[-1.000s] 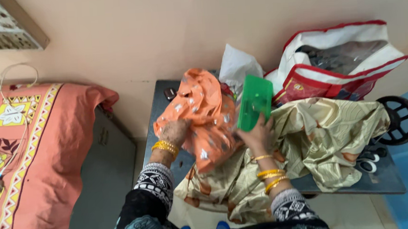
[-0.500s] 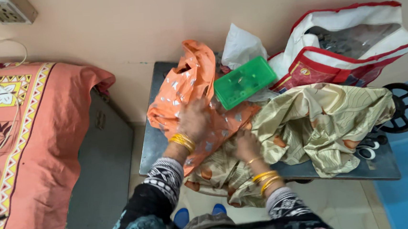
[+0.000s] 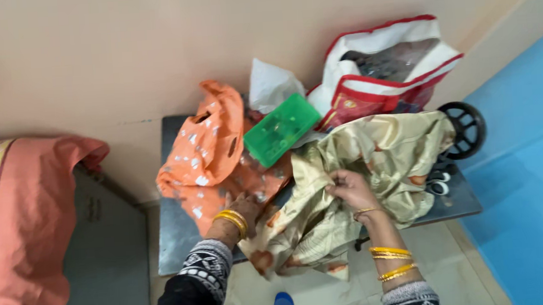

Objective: The person folds a light-green cloth by hand and then drapes a floral patterned cloth over a manual sewing machine located on a small table.

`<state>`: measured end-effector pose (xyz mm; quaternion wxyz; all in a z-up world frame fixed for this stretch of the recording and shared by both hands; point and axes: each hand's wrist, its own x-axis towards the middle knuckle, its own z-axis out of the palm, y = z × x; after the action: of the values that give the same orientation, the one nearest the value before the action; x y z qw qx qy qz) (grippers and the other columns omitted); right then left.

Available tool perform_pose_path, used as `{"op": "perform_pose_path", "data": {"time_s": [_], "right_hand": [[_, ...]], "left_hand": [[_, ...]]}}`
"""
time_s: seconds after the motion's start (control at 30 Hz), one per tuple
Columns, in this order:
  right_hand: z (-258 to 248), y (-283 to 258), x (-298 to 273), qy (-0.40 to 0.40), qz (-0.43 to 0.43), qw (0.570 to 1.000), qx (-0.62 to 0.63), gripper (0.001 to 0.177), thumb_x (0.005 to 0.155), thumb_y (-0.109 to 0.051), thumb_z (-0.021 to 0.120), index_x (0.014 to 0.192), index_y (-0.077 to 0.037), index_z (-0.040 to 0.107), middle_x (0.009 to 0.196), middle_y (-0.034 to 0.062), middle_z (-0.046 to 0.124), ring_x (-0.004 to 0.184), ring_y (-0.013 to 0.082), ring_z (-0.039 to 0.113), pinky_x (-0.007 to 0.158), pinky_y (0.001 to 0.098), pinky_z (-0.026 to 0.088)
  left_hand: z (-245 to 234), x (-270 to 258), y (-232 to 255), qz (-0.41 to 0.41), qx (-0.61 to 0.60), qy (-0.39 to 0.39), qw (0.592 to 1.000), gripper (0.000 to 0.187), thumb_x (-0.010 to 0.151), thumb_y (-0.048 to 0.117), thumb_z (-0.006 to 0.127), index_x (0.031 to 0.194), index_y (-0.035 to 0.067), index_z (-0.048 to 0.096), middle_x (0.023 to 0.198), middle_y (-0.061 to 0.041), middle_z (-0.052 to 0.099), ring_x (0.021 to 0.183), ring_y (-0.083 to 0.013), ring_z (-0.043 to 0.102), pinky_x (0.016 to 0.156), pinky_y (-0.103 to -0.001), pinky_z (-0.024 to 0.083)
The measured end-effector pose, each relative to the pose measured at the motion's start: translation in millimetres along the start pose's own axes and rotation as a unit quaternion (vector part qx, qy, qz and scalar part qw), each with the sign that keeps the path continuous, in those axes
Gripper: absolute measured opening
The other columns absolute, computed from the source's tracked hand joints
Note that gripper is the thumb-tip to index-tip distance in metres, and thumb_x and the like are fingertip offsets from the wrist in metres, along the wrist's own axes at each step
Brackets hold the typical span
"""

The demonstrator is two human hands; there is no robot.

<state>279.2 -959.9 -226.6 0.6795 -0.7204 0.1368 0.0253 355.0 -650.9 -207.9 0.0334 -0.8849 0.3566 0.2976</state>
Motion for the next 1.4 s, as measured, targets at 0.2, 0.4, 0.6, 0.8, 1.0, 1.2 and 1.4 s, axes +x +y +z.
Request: {"op": "perform_pose_path", "data": {"time_s": [0.2,0.4,0.6,0.8,1.0,1.2,1.4], "right_hand": [[20,-66,-12,-0.020,-0.117,0.927,0.357,0.026,0.096,0.005,0.063,0.120,-0.002,0.064,0.113,0.0061,0.071,0.101,0.0151,0.066,0.090,0.0278,0.052],[63,-81,30,0.004,-0.146,0.894,0.424,0.031,0.098,0.003,0.058,0.129,0.000,0.061,0.123,0.0095,0.068,0.116,0.0211,0.063,0.103,0.0349,0.048],[61,-79,72,-0.134,-0.089,0.969,0.186,0.060,0.092,0.003,0.062,0.149,-0.002,0.045,0.140,0.0077,0.058,0.127,0.0162,0.057,0.109,0.0326,0.044],[42,-42,80,-0.099,-0.058,0.993,-0.005,0.075,0.082,0.001,0.068,0.152,-0.002,0.044,0.145,0.0157,0.059,0.125,0.0288,0.060,0.103,0.0408,0.050],[63,-47,99,0.042,-0.350,0.895,-0.273,0.099,0.070,0.000,0.082,0.156,-0.003,0.034,0.148,0.0275,0.048,0.131,0.0436,0.051,0.107,0.0454,0.043],[57,-51,149,0.087,-0.240,0.912,-0.322,0.036,0.073,-0.004,0.074,0.109,-0.002,0.072,0.108,0.0197,0.075,0.100,0.0308,0.073,0.090,0.0390,0.056],[14,-75,194,0.301,-0.246,0.911,-0.137,0.015,0.080,-0.003,0.071,0.094,-0.002,0.078,0.086,0.0130,0.076,0.077,0.0214,0.072,0.074,0.0343,0.057]], "left_hand": [[-2,50,27,0.251,-0.405,0.034,0.878,0.109,0.089,0.055,0.070,0.165,0.015,0.003,0.165,-0.020,0.028,0.151,-0.0383,0.031,0.120,-0.042,0.030],[-31,64,30,0.089,-0.820,0.028,0.565,0.091,0.092,0.059,0.059,0.161,0.013,0.023,0.149,-0.015,0.047,0.124,-0.0305,0.052,0.102,-0.042,0.043],[-74,40,-15,0.178,-0.754,0.163,0.611,0.080,0.081,0.023,0.067,0.155,0.012,0.038,0.131,-0.010,0.066,0.106,-0.0198,0.066,0.089,-0.036,0.054],[-77,59,-73,-0.014,-0.576,0.288,0.765,0.043,0.086,0.007,0.063,0.128,0.002,0.069,0.105,-0.009,0.076,0.094,-0.0168,0.069,0.086,-0.031,0.054],[-129,23,-84,0.135,-0.570,0.273,0.763,0.034,0.091,0.016,0.067,0.123,0.003,0.070,0.103,-0.003,0.077,0.092,-0.0109,0.069,0.087,-0.031,0.055],[-182,-35,-69,-0.017,-0.355,0.390,0.849,0.036,0.085,0.033,0.078,0.109,0.007,0.077,0.095,-0.011,0.077,0.088,-0.0197,0.073,0.082,-0.035,0.056],[-164,-49,-83,-0.014,-0.256,0.215,0.942,0.044,0.068,0.039,0.085,0.098,0.008,0.075,0.089,-0.010,0.076,0.083,-0.0230,0.072,0.076,-0.039,0.054]]}}
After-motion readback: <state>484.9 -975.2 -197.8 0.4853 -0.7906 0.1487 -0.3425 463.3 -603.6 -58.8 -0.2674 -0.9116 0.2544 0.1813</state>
